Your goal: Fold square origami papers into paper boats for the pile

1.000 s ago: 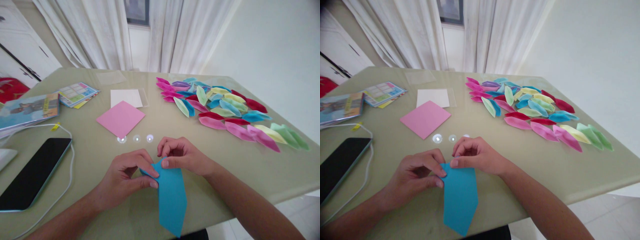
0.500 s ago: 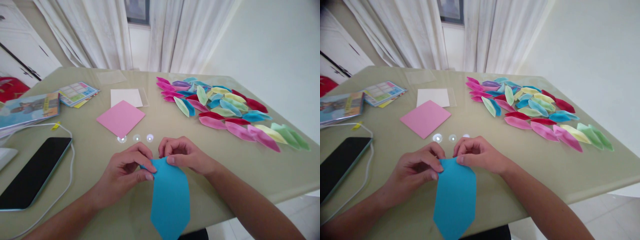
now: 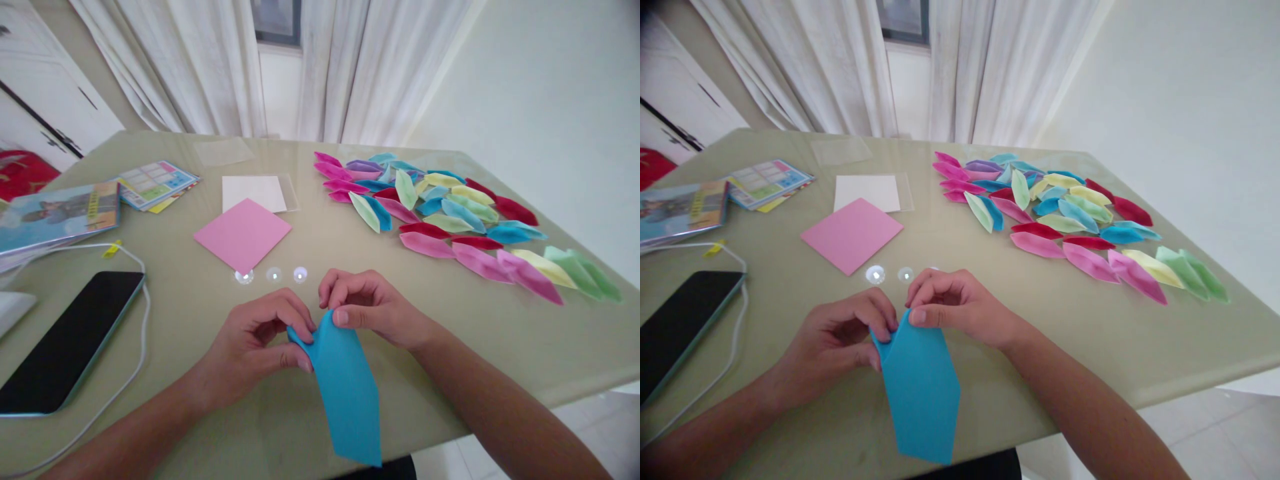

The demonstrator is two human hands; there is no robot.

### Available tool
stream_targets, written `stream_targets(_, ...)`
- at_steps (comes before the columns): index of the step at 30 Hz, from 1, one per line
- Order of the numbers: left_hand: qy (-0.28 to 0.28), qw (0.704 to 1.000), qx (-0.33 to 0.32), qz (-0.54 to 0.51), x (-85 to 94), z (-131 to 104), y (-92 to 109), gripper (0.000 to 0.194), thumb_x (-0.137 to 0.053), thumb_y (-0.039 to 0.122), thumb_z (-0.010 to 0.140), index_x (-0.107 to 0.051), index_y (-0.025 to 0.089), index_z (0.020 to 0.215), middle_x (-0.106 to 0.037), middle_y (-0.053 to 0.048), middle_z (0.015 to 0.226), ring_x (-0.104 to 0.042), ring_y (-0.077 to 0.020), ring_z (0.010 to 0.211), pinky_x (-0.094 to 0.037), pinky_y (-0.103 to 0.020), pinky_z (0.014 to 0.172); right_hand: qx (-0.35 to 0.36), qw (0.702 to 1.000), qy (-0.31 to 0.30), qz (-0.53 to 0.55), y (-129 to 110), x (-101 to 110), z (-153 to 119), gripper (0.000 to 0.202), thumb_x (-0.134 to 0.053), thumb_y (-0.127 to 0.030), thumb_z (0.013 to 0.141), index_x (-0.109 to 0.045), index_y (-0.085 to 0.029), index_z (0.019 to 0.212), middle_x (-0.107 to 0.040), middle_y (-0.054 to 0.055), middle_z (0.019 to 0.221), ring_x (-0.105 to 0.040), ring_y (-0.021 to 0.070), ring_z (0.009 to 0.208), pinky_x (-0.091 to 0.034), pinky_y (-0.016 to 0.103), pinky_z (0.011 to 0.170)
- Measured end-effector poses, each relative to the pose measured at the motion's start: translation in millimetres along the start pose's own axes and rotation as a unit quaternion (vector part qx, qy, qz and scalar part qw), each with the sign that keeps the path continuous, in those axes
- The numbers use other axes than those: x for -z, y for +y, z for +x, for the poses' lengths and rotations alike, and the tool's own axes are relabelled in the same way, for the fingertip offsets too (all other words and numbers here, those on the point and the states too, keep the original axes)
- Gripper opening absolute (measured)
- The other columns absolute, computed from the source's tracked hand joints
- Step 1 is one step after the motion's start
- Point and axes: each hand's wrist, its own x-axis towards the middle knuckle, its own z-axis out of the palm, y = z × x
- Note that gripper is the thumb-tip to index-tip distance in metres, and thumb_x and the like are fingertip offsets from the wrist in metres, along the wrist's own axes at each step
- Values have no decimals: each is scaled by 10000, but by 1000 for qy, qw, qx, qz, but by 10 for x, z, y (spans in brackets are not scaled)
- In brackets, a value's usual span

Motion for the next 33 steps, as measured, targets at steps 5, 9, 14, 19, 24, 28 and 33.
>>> stream_targets(5,-37,999,8,33,-23,2,48,53,-816,224,924,-830,222,976,-743,-69,999,-718,-172,884,-600,-258,769,-5,1000,4,-8,30,-48,12,192,-886,-314,861,-771,-169,812,-653,28,963,-606,131,854,-481,256,762)
stream_targets(9,-28,998,-7,64,-25,-8,47,104,-728,188,991,-816,234,1024,-752,-64,1020,-724,-165,905,-586,-249,786,-9,1000,6,-5,41,-57,9,197,-882,-313,867,-761,-167,815,-642,17,919,-598,126,829,-477,247,740)
stream_targets(14,0,995,-35,97,20,-16,5,112,-763,193,969,-794,258,1053,-743,-45,1015,-715,-171,949,-571,-263,839,-8,1000,12,-2,38,-55,5,196,-865,-298,884,-746,-156,820,-638,24,959,-602,125,841,-478,248,748)
stream_targets(19,32,983,-69,168,28,-12,4,51,-785,263,956,-811,254,998,-685,-44,975,-685,-162,899,-557,-246,780,-20,1000,3,-1,44,-73,11,216,-850,-306,897,-726,-152,811,-639,28,955,-595,127,841,-469,242,737)
stream_targets(24,17,980,-46,193,-2,-18,54,73,-711,264,1011,-774,227,1005,-721,-13,867,-670,-134,782,-520,-221,718,-36,999,5,6,48,-71,15,261,-824,-337,922,-689,-152,797,-629,24,943,-575,119,814,-452,234,716)
stream_targets(28,-14,987,15,158,-15,-29,104,226,-621,369,1062,-767,200,1024,-752,-23,867,-677,-147,776,-519,-235,716,-33,999,1,-1,64,-61,15,256,-819,-327,925,-678,-151,805,-629,23,936,-576,119,809,-453,237,715)
stream_targets(33,1,993,105,60,-39,-51,57,251,-722,440,990,-777,202,1046,-781,-41,934,-715,-178,863,-559,-242,752,14,997,10,-78,75,-64,13,211,-866,-278,871,-708,-152,809,-642,35,960,-603,135,826,-463,262,727)
